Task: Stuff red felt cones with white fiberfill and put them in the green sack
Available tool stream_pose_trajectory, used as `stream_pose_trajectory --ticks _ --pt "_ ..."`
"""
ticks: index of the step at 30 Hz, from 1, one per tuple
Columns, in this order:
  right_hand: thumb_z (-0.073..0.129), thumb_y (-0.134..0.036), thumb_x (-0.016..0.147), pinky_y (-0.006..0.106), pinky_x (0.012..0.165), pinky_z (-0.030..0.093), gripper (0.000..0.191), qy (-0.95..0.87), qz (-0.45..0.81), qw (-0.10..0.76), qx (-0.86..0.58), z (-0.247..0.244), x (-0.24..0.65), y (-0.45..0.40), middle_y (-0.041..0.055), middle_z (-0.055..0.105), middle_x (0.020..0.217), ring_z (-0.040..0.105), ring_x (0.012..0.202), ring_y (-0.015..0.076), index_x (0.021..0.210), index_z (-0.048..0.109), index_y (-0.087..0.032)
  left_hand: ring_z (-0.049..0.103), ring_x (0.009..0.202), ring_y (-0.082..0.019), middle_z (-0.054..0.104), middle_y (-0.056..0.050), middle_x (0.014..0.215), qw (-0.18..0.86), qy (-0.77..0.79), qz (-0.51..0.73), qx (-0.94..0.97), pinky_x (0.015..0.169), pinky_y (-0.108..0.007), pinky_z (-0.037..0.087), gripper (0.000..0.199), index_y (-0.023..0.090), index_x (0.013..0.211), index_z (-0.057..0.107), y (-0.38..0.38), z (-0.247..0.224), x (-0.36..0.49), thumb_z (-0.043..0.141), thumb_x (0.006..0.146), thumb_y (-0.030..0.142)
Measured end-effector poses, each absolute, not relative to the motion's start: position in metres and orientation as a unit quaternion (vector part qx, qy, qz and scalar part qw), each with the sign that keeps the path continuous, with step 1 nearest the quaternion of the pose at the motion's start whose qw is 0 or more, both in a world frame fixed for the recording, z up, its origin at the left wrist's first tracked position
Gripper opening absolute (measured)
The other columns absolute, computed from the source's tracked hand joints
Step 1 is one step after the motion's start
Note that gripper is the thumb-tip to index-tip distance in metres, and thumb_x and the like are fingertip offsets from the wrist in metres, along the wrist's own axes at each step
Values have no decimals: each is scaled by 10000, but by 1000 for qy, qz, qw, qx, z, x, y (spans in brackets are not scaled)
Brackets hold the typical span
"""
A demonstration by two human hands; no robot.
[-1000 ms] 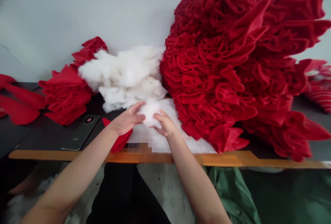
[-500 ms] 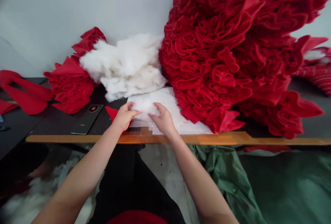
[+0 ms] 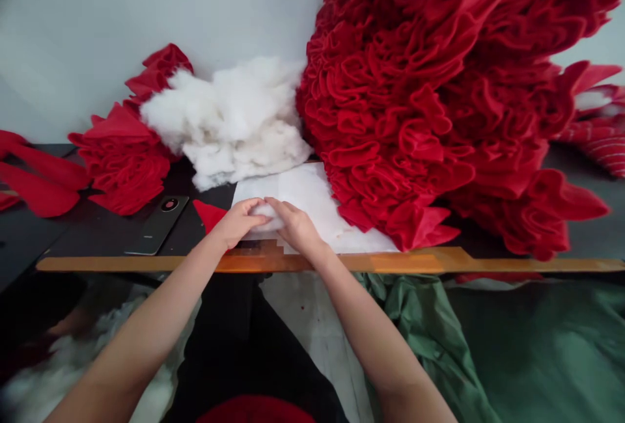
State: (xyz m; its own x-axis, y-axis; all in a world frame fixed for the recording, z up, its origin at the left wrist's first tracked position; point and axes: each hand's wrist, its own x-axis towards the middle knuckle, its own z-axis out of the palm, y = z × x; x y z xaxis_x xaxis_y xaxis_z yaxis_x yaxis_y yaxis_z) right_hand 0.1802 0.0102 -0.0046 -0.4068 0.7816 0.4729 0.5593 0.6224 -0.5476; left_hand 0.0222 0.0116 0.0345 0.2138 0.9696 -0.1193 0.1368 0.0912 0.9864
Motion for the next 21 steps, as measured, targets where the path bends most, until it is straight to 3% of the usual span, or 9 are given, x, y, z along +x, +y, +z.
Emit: stream_pose_trajectory --ticks 4,9,11,14,17,21 --pt "650 -277 804 380 931 480 449 -818 230 390 -355 7 186 15 75 609 1119 593 1037 219 1243 559 -247 520 630 -101 554 22 751 588 485 423 490 582 -213 393 338 179 909 547 13 36 10 584 587 82" --pt "722 -305 744 398 1036 388 450 -775 331 426 -330 15 177 9 81 510 1296 463 1245 236 1178 611 -268 520 631 -102 553 20 778 587 465 416 517 571 -215 394 499 209 1077 500 8 37 8 578 600 86" --pt "682 -261 768 384 1020 400 410 -767 362 424 -318 14 172 5 49 582 1226 527 1177 209 1172 613 -283 541 678 -115 575 4 851 578 459 416 531 600 -228 413 571 216 1133 464 5 38 9 571 593 64" --pt "615 -174 756 335 905 469 275 -747 334 450 -358 12 166 -1 33 670 1053 621 991 192 1012 688 -243 538 697 -114 549 -1 890 548 486 433 525 616 -238 423 606 209 1146 441 1 42 7 592 582 45" --pt "560 -134 721 305 782 502 254 -729 296 470 -399 11 164 -6 37 701 915 646 846 189 919 703 -204 530 723 -104 509 -12 943 554 485 450 506 650 -249 442 533 194 1059 487 -6 47 0 675 572 84" --pt "534 -132 700 313 754 510 258 -737 251 470 -416 11 163 -12 46 694 887 642 819 201 900 684 -192 525 767 -106 533 -19 952 552 472 463 507 687 -246 440 398 174 937 543 -16 48 -7 689 575 95"
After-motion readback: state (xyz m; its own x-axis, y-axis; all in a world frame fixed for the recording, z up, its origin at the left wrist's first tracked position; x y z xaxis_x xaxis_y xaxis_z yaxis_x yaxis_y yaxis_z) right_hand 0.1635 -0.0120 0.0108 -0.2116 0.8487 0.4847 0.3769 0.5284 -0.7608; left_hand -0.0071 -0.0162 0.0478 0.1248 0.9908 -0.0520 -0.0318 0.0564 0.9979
